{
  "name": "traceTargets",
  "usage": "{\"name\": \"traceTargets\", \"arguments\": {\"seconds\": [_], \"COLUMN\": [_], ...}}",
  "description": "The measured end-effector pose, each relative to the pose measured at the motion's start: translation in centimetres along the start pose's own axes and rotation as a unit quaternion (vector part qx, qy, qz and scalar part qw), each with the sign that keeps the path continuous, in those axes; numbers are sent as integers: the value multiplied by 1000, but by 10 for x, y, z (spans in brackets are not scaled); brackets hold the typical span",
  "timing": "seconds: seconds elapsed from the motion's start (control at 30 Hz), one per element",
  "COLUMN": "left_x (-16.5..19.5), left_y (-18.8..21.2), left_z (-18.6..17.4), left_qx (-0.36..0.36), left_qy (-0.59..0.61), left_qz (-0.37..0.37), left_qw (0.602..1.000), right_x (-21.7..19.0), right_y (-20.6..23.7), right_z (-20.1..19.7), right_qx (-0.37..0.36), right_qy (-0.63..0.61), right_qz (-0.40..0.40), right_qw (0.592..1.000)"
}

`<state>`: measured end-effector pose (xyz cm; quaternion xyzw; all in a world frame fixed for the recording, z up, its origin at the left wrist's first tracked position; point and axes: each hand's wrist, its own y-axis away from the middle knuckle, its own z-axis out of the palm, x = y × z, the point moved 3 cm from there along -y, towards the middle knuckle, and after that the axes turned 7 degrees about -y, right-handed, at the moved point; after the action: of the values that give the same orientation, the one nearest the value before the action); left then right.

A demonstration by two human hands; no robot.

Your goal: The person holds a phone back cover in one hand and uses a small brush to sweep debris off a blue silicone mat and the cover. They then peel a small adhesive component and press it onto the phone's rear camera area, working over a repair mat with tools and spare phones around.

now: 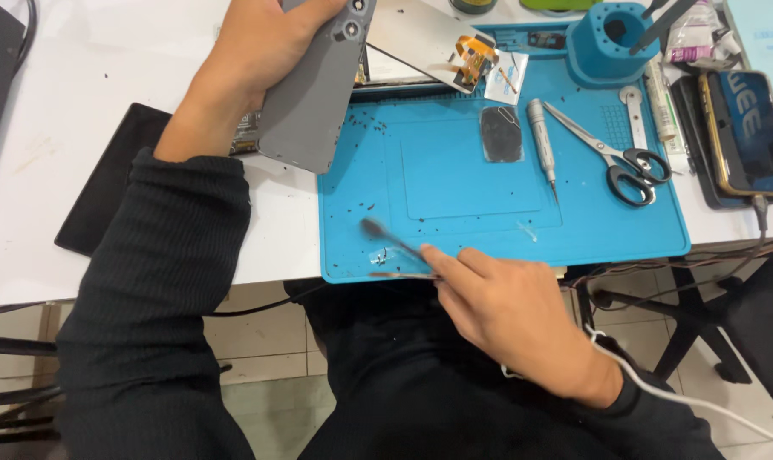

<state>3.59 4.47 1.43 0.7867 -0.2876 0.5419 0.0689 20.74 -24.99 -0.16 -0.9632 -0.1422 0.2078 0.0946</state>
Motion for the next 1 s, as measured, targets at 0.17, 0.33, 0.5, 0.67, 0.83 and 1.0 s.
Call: {"name": "traceTargets", "arguments": {"seconds": [0.17,0.33,0.5,0.67,0.83,1.0], "left_x": [6,-4,-5,0,5,8], "left_y": [-1,-1,-4,-3,-6,2], "left_z": [-2,0,5,7,5,6], "left_qx": [7,5,8,0,-8,-21], "left_qy": [4,-6,-6,18,-8,51], "left_qz": [30,6,40,44,59,42], "left_qw": [1000,1000,999,999,998,998], "right_x": [27,17,1,62,109,137], "right_y": [2,11,15,-22,-39,-36], "right_z": [-35,-30,-15,-37,-68,-79], "right_qx": [111,61,11,138,166,184], "right_qy": [36,106,-21,29,104,234], "right_qz": [70,131,37,112,78,84], "right_qw": [991,984,999,984,978,951]}}
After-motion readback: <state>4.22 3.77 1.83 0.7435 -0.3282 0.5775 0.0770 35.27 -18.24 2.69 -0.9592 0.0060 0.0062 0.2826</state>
